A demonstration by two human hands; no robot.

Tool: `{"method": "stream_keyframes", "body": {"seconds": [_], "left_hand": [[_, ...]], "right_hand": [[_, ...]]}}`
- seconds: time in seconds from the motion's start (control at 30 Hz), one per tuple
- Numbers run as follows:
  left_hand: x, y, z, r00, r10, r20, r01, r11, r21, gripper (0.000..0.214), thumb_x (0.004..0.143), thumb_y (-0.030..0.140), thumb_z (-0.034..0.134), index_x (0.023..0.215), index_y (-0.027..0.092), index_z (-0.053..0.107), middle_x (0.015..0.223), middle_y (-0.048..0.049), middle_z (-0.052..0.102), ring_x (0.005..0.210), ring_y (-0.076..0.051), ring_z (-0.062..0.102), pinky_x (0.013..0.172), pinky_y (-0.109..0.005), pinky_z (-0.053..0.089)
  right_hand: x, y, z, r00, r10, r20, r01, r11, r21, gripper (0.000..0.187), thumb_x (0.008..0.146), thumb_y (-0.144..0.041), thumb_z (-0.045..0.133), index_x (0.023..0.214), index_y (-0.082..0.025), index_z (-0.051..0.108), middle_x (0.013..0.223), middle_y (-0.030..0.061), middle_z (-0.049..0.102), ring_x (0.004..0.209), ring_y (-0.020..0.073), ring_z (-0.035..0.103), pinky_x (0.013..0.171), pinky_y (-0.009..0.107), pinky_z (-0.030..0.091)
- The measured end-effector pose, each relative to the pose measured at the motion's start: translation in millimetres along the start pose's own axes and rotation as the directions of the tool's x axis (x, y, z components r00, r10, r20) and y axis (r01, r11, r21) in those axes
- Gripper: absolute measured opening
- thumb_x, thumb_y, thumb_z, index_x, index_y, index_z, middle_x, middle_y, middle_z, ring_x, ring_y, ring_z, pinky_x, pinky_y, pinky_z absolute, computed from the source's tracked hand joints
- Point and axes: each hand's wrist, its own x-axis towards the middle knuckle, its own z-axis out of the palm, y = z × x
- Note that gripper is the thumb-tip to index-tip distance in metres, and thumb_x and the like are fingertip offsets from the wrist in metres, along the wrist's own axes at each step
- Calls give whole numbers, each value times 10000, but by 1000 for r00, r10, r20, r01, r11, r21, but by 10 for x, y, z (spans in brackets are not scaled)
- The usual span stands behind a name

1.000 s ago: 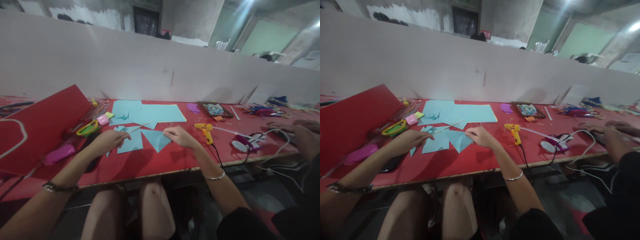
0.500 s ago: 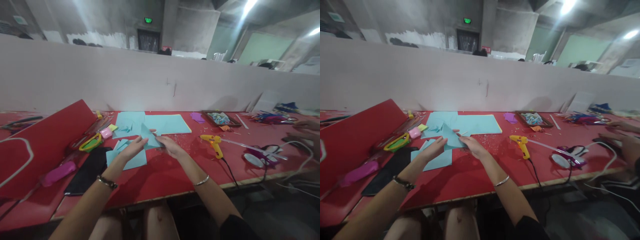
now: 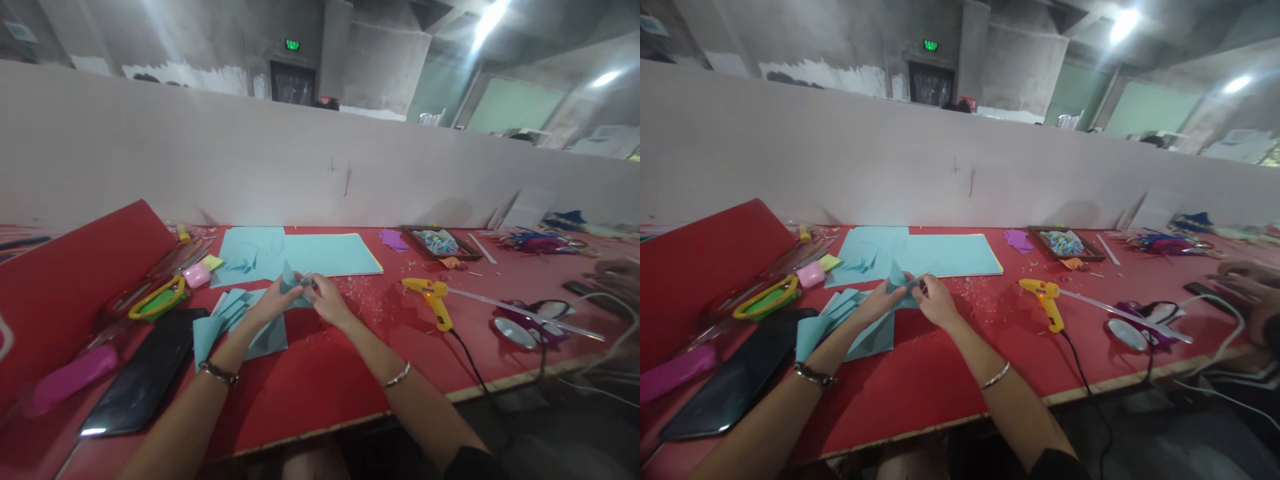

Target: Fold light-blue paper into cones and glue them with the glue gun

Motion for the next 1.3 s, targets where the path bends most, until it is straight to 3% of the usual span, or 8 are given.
{"method": "stream_keyframes", "body": {"seconds": [0.17, 0.3, 0.63, 0.8, 0.9, 1.0, 1.1, 1.3], "left_hand": [[-66, -25, -41, 996, -26, 80, 21, 998, 58, 589, 580, 396, 652, 1105, 180, 493, 1102, -61, 603, 999, -225, 539, 854, -323, 418], [-47, -101, -108, 990, -89, 109, 75, 989, 125, 271, 581, 366, 627, 760, 164, 615, 748, -9, 654, 741, -199, 573, 688, -290, 444], [27, -246, -228, 982, -159, -106, 171, 979, 114, 319, 591, 489, 583, 588, 177, 519, 484, 55, 472, 477, -104, 421, 476, -216, 321], [33, -259, -247, 974, -184, -133, 195, 978, 70, 344, 584, 506, 600, 576, 168, 539, 457, 51, 460, 438, -95, 385, 452, -217, 278], [30, -269, -252, 971, -193, -144, 199, 980, 26, 357, 600, 516, 594, 612, 160, 568, 482, 38, 500, 445, -97, 401, 454, -217, 278], [24, -264, -254, 969, -194, -154, 194, 981, -13, 364, 599, 516, 603, 576, 156, 553, 469, 39, 489, 442, -89, 393, 456, -214, 273], [36, -251, -262, 971, -193, -145, 186, 981, -58, 400, 597, 547, 594, 553, 154, 532, 442, 41, 459, 424, -83, 376, 453, -217, 274], [47, -186, -208, 985, -139, -102, 127, 985, -121, 543, 607, 658, 484, 670, 134, 610, 537, -14, 557, 479, -107, 451, 531, -248, 379]], "right_hand": [[55, 136, -45, 997, 32, -75, -28, 998, 52, 319, 805, -405, 337, 582, -199, 436, 590, -21, 471, 623, 138, 439, 607, 248, 352], [64, 213, -81, 993, 66, -103, -56, 994, 94, 312, 765, -422, 379, 540, -205, 374, 532, -44, 395, 546, 115, 389, 528, 230, 325], [79, 290, -188, 961, 115, -250, -84, 988, 131, 88, 695, -279, 452, 649, -204, 446, 536, -63, 397, 476, 97, 387, 486, 220, 317], [59, 235, -226, 991, -65, -117, 79, 990, 117, 414, 585, -98, 407, 962, -217, 533, 881, 1, 529, 758, 125, 522, 707, 245, 413], [16, 189, -246, 964, -261, 53, 260, 965, 25, 436, 565, -47, 355, 895, -217, 585, 921, 18, 529, 896, 149, 508, 817, 275, 390], [-3, 156, -254, 946, -313, 83, 317, 948, -35, 350, 603, -53, 401, 846, -205, 602, 873, 19, 533, 856, 153, 516, 810, 281, 387], [22, 141, -265, 972, -230, -37, 230, 973, -13, 80, 672, -166, 516, 693, -190, 589, 743, 1, 530, 751, 147, 507, 736, 263, 383], [65, 161, -258, 978, 7, -208, 23, 990, 138, 267, 723, -407, 532, 577, -186, 497, 549, -43, 461, 572, 115, 446, 577, 232, 343]]}}
